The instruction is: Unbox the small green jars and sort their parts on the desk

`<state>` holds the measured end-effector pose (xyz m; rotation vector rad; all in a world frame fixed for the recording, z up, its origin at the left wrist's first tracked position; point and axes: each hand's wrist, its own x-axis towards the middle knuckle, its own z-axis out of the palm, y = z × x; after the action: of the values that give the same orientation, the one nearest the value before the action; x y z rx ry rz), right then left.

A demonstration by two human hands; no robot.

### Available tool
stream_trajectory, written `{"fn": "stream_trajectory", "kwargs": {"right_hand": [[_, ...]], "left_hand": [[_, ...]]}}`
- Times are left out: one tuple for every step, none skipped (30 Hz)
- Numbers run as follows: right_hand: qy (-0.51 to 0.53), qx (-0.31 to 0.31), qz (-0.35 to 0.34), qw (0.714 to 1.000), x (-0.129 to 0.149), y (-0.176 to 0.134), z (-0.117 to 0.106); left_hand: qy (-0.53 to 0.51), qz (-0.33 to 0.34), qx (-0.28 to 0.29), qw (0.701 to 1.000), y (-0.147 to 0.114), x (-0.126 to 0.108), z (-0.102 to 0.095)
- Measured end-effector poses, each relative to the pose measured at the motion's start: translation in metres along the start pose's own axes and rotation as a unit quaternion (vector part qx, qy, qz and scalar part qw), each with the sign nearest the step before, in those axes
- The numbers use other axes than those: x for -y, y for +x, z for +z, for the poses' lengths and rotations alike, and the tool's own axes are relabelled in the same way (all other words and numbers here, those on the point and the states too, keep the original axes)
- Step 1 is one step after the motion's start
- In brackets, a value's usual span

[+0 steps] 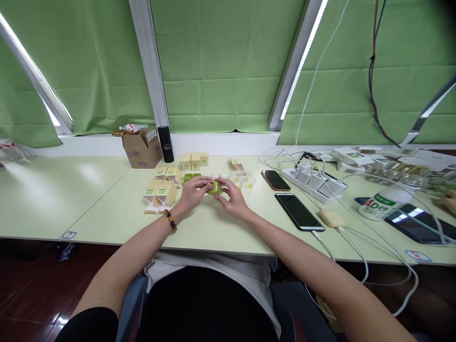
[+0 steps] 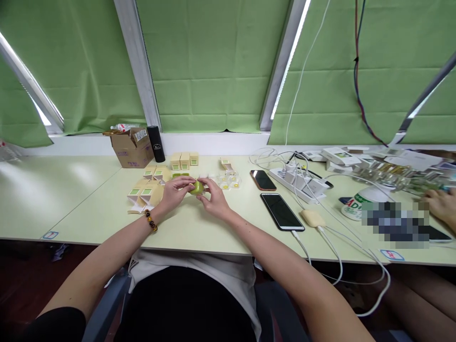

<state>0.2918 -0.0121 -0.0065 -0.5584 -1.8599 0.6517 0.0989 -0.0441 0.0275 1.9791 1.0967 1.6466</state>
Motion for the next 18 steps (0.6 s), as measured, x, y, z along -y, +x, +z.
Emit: {"fn": "stream_trajectory", "kwargs": {"right_hand": [[0.002,0.005,0.003,1.0,-0.0002,0.0002,0.0006],[0.002,0.007,0.007,1.0,-0.0001,0.0006,0.0009],[0.002,0.009,0.01,1.0,0.0001,0.0013,0.0012],[0.001,0.008,0.013,1.0,0.0005,0.0022,0.0012],[-0.002,0.006,0.015,1.0,0.001,0.0032,0.0011],[-0.006,0.002,0.017,1.0,0.0016,0.0043,0.001],[-0.012,-0.002,0.017,1.0,0.0022,0.0053,0.0008],[-0.017,-0.006,0.017,1.0,0.0027,0.0062,0.0006],[-0.021,-0.008,0.016,1.0,0.0031,0.0068,0.0004],[-0.023,-0.01,0.016,1.0,0.0034,0.0074,0.0003],[-0.025,-0.01,0.016,1.0,0.0035,0.0077,0.0003],[-0.026,-0.01,0.016,0.999,0.0036,0.0078,0.0003],[-0.027,-0.01,0.016,0.999,0.0035,0.0079,0.0003],[-0.029,-0.01,0.016,0.999,0.0033,0.0079,0.0003],[-0.03,-0.01,0.016,0.999,0.003,0.0078,0.0001],[-0.031,-0.01,0.017,0.999,0.0026,0.0077,-0.0001],[-0.032,-0.011,0.02,0.999,0.002,0.0076,-0.0006],[-0.033,-0.014,0.024,0.999,0.0013,0.0076,-0.0014]], "left_hand": [[0.001,0.003,0.002,1.0,-0.0003,0.0004,0.0005],[0.003,0.006,0.005,1.0,-0.0006,0.0006,0.0009],[0.006,0.009,0.007,1.0,-0.0009,0.0007,0.0012],[0.012,0.009,0.006,1.0,-0.0013,0.0007,0.0015],[0.02,0.006,0.004,1.0,-0.0016,0.0007,0.0016],[0.031,0.0,0.001,1.0,-0.0019,0.0009,0.0016],[0.042,-0.007,-0.001,0.999,-0.0022,0.0011,0.0016],[0.052,-0.015,-0.001,0.999,-0.0024,0.0016,0.0017],[0.059,-0.021,0.001,0.998,-0.0026,0.0022,0.0017],[0.063,-0.024,0.004,0.998,-0.0028,0.003,0.0018],[0.061,-0.024,0.005,0.998,-0.003,0.0038,0.0019],[0.056,-0.022,0.005,0.998,-0.0031,0.0046,0.0021],[0.049,-0.02,0.006,0.999,-0.0033,0.0052,0.0024],[0.041,-0.018,0.006,0.999,-0.0035,0.0057,0.0026],[0.035,-0.019,0.006,0.999,-0.0036,0.006,0.0027],[0.029,-0.023,0.005,0.999,-0.0036,0.006,0.0026],[0.025,-0.028,0.001,0.999,-0.0034,0.0059,0.0024],[0.019,-0.034,-0.007,0.999,-0.0029,0.0058,0.0019]]}}
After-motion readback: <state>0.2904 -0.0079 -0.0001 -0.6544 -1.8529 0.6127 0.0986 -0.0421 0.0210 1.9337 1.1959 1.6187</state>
